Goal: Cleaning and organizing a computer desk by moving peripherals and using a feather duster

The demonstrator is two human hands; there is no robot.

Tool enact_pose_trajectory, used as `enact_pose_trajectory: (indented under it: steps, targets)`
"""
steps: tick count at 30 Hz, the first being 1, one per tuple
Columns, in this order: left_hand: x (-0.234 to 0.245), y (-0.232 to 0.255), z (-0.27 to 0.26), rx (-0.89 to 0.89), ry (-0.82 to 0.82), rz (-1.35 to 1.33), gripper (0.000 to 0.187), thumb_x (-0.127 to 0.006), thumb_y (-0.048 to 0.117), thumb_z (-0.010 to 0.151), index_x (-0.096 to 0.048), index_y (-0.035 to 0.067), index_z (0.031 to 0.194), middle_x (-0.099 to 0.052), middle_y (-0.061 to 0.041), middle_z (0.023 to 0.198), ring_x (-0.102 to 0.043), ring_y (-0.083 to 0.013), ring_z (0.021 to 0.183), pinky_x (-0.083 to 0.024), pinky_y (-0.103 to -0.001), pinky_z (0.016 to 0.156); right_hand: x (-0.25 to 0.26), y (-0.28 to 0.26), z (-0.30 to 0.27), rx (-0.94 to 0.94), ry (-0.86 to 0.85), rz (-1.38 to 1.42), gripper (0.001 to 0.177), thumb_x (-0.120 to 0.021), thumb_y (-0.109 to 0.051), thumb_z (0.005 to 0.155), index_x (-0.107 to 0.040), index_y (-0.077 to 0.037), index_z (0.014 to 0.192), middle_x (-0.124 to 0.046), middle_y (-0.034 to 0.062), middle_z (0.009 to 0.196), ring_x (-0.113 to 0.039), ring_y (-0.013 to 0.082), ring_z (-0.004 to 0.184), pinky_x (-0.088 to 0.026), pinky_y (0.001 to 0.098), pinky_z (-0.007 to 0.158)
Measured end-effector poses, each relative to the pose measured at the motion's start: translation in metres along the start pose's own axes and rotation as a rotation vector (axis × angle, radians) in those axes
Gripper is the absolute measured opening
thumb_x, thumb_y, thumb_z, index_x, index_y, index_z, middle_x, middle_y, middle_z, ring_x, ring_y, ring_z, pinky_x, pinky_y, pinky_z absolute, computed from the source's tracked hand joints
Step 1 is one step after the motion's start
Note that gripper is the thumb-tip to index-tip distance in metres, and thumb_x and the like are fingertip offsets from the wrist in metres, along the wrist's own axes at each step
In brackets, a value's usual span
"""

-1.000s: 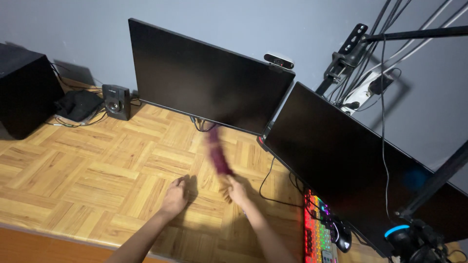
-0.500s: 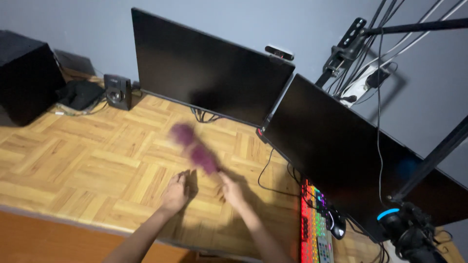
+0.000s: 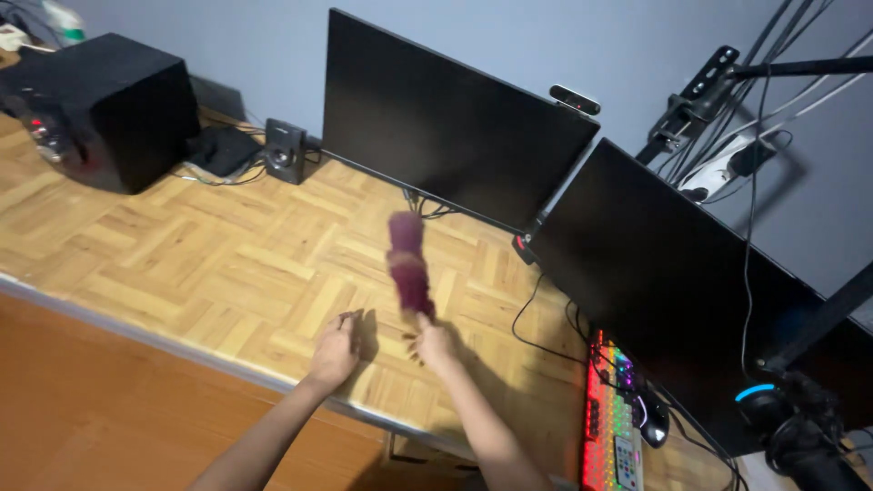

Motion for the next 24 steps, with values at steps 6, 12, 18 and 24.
enact_pose_trajectory:
  steps: [6,12,18,24]
  targets:
    - [-0.020,-0.039,-0.009,0.108,0.015,-0.353,0.051,-0.056,0.034,0.103,-0.054,0.002,0.142,-0.065,-0.026,0.130,-0.060,-0.0401,0.129,-0.048,-0.049,0.111,-0.070,-0.095,-0.167,0.576,-0.196,-0.879,0.060,-0.056,-0.021,0.095,-0.043,-0.034,0.152,-0.074,0.0224,0.112,-0.072,0.0380,0.107,-0.057,0.0506,0.092]
    - [-0.007,-0.052,-0.043,0.425,0.078,-1.014,0.047,-0.068,0.022,0.095,-0.058,-0.005,0.133,-0.064,-0.032,0.128,-0.059,-0.0478,0.126,-0.048,-0.059,0.104,-0.110,-0.035,-0.206,0.351,-0.460,-0.035,0.087,-0.059,-0.009,0.095,-0.011,-0.024,0.166,-0.036,0.0262,0.158,-0.068,0.0398,0.102,-0.064,0.0475,0.072]
    - [-0.035,-0.026,-0.079,0.369,-0.235,-1.252,0.026,-0.052,0.012,0.099,-0.064,0.009,0.122,-0.068,-0.007,0.102,-0.069,-0.0204,0.085,-0.057,-0.030,0.066,-0.071,0.013,-0.267,-0.030,-0.520,0.484,0.033,-0.074,-0.013,0.092,-0.059,-0.008,0.122,-0.068,0.0180,0.084,-0.057,0.0163,0.044,-0.047,0.0285,0.036]
    - [0.030,0.082,-0.161,0.204,-0.578,-1.051,0.055,-0.055,0.018,0.105,-0.039,0.007,0.156,-0.055,-0.023,0.146,-0.063,-0.0389,0.128,-0.049,-0.060,0.102,0.046,0.181,-0.220,-0.023,0.083,0.208,0.068,-0.052,-0.035,0.109,-0.007,-0.038,0.160,-0.061,0.0247,0.140,-0.066,0.0583,0.099,-0.056,0.0651,0.071]
Point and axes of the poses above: each hand's wrist, its own z-axis towards the middle knuckle, its own x-axis out of the back of the hand, y = z × x, the point moved 6 cm from there along z, towards the middle knuckle
